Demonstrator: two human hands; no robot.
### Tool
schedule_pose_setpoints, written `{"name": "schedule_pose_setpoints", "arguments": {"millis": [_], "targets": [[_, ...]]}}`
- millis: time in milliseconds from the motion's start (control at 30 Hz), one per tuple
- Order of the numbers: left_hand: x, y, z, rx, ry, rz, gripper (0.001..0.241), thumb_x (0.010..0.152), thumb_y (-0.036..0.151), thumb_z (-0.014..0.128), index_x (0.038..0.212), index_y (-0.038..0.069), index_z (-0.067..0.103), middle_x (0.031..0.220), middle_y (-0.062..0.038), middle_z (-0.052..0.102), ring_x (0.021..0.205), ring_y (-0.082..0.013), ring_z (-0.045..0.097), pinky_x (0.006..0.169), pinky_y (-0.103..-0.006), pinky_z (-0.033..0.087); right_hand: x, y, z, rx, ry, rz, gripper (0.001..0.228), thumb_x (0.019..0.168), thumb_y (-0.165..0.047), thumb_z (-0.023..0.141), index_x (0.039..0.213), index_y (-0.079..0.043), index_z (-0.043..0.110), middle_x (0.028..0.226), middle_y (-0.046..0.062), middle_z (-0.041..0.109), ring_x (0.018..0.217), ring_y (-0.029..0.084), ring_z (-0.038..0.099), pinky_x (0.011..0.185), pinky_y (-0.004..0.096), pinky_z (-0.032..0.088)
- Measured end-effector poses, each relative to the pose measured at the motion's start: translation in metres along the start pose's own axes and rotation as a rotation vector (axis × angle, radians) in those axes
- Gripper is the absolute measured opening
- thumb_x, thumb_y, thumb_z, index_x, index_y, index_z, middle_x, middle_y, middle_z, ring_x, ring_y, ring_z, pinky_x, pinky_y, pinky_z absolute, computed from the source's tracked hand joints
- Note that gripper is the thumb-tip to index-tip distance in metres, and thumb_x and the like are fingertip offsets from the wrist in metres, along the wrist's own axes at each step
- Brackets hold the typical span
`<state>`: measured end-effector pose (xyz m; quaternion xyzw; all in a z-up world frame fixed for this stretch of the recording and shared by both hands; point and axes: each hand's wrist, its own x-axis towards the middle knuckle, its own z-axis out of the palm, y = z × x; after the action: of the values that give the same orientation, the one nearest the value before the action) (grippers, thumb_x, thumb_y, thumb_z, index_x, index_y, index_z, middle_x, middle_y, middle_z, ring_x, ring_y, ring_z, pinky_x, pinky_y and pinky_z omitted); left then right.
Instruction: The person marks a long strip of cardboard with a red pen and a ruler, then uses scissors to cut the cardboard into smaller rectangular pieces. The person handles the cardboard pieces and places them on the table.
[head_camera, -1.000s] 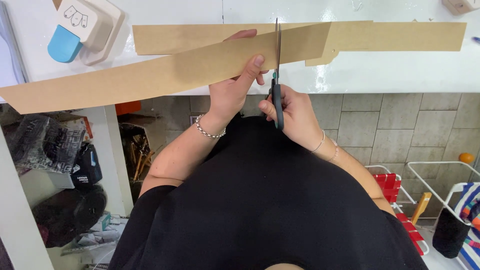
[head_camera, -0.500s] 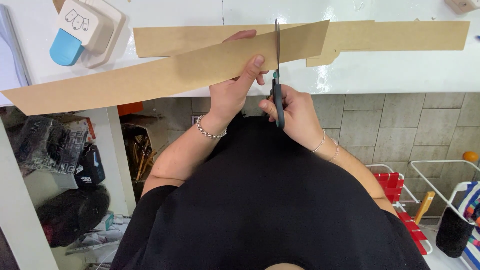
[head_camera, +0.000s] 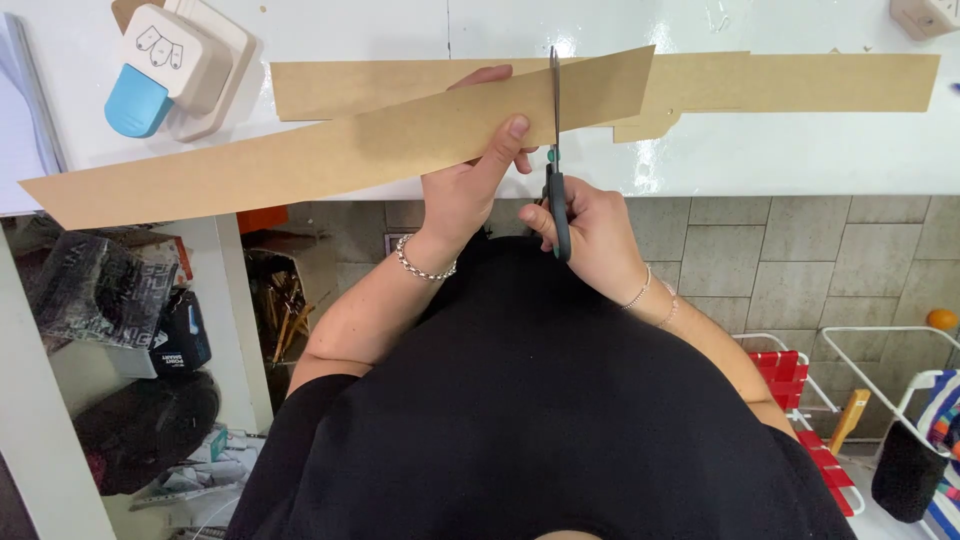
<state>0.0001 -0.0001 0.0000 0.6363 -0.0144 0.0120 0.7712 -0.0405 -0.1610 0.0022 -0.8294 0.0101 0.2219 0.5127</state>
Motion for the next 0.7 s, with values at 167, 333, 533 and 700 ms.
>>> {"name": "schedule_pose_setpoints", "arguments": {"millis": [167,333,533,700], "targets": [[0.0,-0.002,0.001,-0.009,0.003,-0.017,0.043,0.098,0.029,0.065,0.132,0.007,0.05,0.069,-0.009,0.064,0.063,-0.0166,0.066,0.072,-0.024,0.054,0.002,0.004,0.0,-0.011,0.009,-0.016,0.045,0.089,-0.056,0.061,0.076,-0.014,0.056,0.056,-0.002,0.063,0.054,0.009,0.064,0.06,0.024,0.048],[0.0,-0.005,0.001,-0.037,0.027,-0.014,0.045,0.097,0.03,0.068,0.13,0.005,0.052,0.081,-0.008,0.063,0.059,-0.0176,0.064,0.066,-0.0247,0.055,0.004,0.005,0.001,0.006,0.002,0.006,0.044,0.089,-0.056,0.063,0.074,-0.015,0.056,0.055,-0.003,0.062,0.053,0.008,0.063,0.059,0.023,0.047],[-0.009,-0.02,-0.004,0.012,0.008,-0.05,0.042,0.097,0.027,0.066,0.129,0.006,0.05,0.081,-0.009,0.065,0.06,-0.0178,0.065,0.07,-0.0264,0.056,0.008,0.02,0.002,0.339,0.014,-0.091,0.028,0.091,-0.036,0.071,0.086,-0.013,0.057,0.072,0.0,0.062,0.062,0.008,0.055,0.06,0.022,0.047],[-0.028,-0.046,-0.002,-0.153,-0.11,-0.031,0.049,0.093,0.015,0.074,0.135,-0.001,0.052,0.1,-0.017,0.071,0.076,-0.0166,0.072,0.062,-0.0282,0.065,0.012,0.029,0.003,0.597,0.268,-0.137,0.022,0.084,-0.013,0.085,0.087,-0.001,0.067,0.065,0.011,0.068,0.064,0.015,0.068,0.062,0.021,0.052]]}}
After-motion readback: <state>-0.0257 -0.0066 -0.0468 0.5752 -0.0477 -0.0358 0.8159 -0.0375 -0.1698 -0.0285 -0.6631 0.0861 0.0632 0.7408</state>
